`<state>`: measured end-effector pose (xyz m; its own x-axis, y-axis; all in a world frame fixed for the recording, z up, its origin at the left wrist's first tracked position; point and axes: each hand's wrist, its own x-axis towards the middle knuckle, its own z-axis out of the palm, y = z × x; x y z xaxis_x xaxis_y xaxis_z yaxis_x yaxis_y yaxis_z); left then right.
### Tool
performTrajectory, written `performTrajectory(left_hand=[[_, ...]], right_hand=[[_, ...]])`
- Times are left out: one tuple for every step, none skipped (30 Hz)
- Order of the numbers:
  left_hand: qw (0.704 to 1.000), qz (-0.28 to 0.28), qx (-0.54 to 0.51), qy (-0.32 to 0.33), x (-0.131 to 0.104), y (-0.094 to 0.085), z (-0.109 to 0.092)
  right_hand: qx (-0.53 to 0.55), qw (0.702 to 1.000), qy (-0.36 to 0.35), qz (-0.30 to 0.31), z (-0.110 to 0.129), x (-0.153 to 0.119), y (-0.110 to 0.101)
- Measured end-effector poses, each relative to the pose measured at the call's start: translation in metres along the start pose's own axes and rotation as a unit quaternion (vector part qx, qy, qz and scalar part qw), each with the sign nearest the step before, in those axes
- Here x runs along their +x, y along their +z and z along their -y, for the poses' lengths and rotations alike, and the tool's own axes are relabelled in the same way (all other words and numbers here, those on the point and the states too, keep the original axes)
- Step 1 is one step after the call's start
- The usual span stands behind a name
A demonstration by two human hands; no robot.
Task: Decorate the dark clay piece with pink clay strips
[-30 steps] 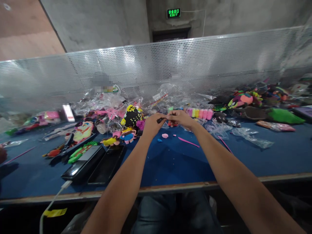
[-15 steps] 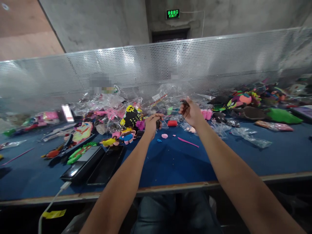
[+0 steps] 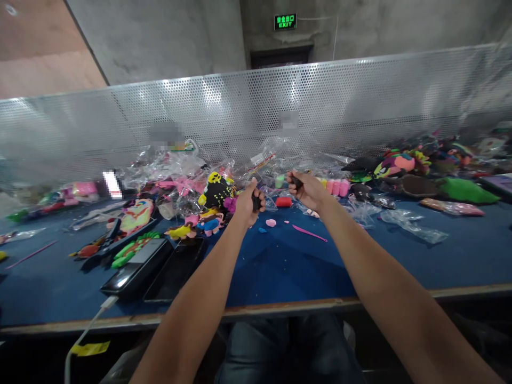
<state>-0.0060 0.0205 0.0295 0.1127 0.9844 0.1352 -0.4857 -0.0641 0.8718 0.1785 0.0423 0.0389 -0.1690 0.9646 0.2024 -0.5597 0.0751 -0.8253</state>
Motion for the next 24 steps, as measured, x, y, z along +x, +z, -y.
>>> performTrajectory(left_hand=[[1.0,-0.01,0.002,0.0,0.0006,0.0002,0.0005],[1.0,-0.017,0.003,-0.001,0.0011,0.0003,0.0009],[1.0,-0.022,0.003,-0.001,0.0016,0.0004,0.0012],[1.0,-0.024,0.003,-0.001,0.002,0.0003,0.0015],[1.0,-0.026,0.002,-0.001,0.0023,0.0003,0.0015],[1.0,-0.027,0.0,-0.001,0.0024,0.0002,0.0013],[1.0,-0.027,-0.005,-0.003,0.0023,-0.0001,0.0008],[1.0,-0.024,-0.013,-0.006,0.0021,-0.0005,0.0001],[0.999,-0.018,-0.025,-0.012,0.0019,-0.0012,-0.0008],[0.999,-0.009,-0.042,-0.02,0.0017,-0.0021,-0.0019],[0.998,0.002,-0.061,-0.029,0.0015,-0.0033,-0.0029],[0.996,0.014,-0.081,-0.036,0.0014,-0.0046,-0.0039],[0.994,0.026,-0.101,-0.04,0.0015,-0.0059,-0.0046],[0.992,0.033,-0.119,-0.036,0.0016,-0.0071,-0.0049],[0.99,0.037,-0.134,-0.026,0.0019,-0.0079,-0.0049],[0.989,0.039,-0.145,-0.012,0.0023,-0.0083,-0.0044],[0.988,0.04,-0.149,0.004,0.0027,-0.0081,-0.0036],[0.988,0.038,-0.147,0.016,0.003,-0.0075,-0.0026],[0.989,0.035,-0.139,0.022,0.0033,-0.0065,-0.0015],[0.991,0.03,-0.127,0.022,0.0035,-0.0054,-0.0004],[0.993,0.026,-0.114,0.019,0.0037,-0.0044,0.0005],[0.994,0.022,-0.104,0.015,0.0038,-0.0038,0.0012],[0.995,0.023,-0.101,0.009,0.004,-0.0036,0.0015],[0.994,0.028,-0.103,0.004,0.0042,-0.0041,0.0015]], right_hand=[[0.0,1.0,0.001,0.003,-0.0009,0.0006,-0.0004],[-0.004,1.0,0.001,0.003,-0.0018,0.0011,-0.0007],[-0.01,1.0,0.0,0.0,-0.0025,0.0016,-0.001],[-0.017,1.0,-0.002,-0.008,-0.0031,0.0019,-0.0012],[-0.023,1.0,-0.004,-0.019,-0.0035,0.0022,-0.0014],[-0.027,0.999,-0.007,-0.03,-0.0037,0.0024,-0.0016],[-0.029,0.999,-0.011,-0.038,-0.0038,0.0025,-0.0018],[-0.027,0.999,-0.015,-0.04,-0.0037,0.0026,-0.0021],[-0.023,0.999,-0.019,-0.037,-0.0036,0.0025,-0.0025],[-0.018,0.999,-0.023,-0.033,-0.0033,0.0024,-0.0031],[-0.015,0.999,-0.027,-0.032,-0.003,0.0023,-0.0038],[-0.017,0.999,-0.03,-0.037,-0.0024,0.0022,-0.0045],[-0.023,0.998,-0.033,-0.049,-0.0017,0.0021,-0.0053],[-0.03,0.997,-0.035,-0.065,-0.0007,0.0021,-0.006],[-0.036,0.995,-0.035,-0.08,0.0003,0.0023,-0.0067],[-0.039,0.994,-0.037,-0.094,0.0014,0.0027,-0.0071],[-0.04,0.993,-0.041,-0.104,0.0022,0.0032,-0.0072],[-0.042,0.992,-0.049,-0.112,0.0027,0.0038,-0.007],[-0.047,0.99,-0.058,-0.118,0.0027,0.0045,-0.0065],[-0.053,0.989,-0.068,-0.123,0.0021,0.0052,-0.0058],[-0.064,0.987,-0.074,-0.125,0.0011,0.0057,-0.0051],[-0.084,0.986,-0.073,-0.123,-0.0004,0.0061,-0.0044],[-0.112,0.984,-0.069,-0.119,-0.0019,0.0064,-0.004],[-0.149,0.98,-0.063,-0.113,-0.0034,0.0065,-0.004]])
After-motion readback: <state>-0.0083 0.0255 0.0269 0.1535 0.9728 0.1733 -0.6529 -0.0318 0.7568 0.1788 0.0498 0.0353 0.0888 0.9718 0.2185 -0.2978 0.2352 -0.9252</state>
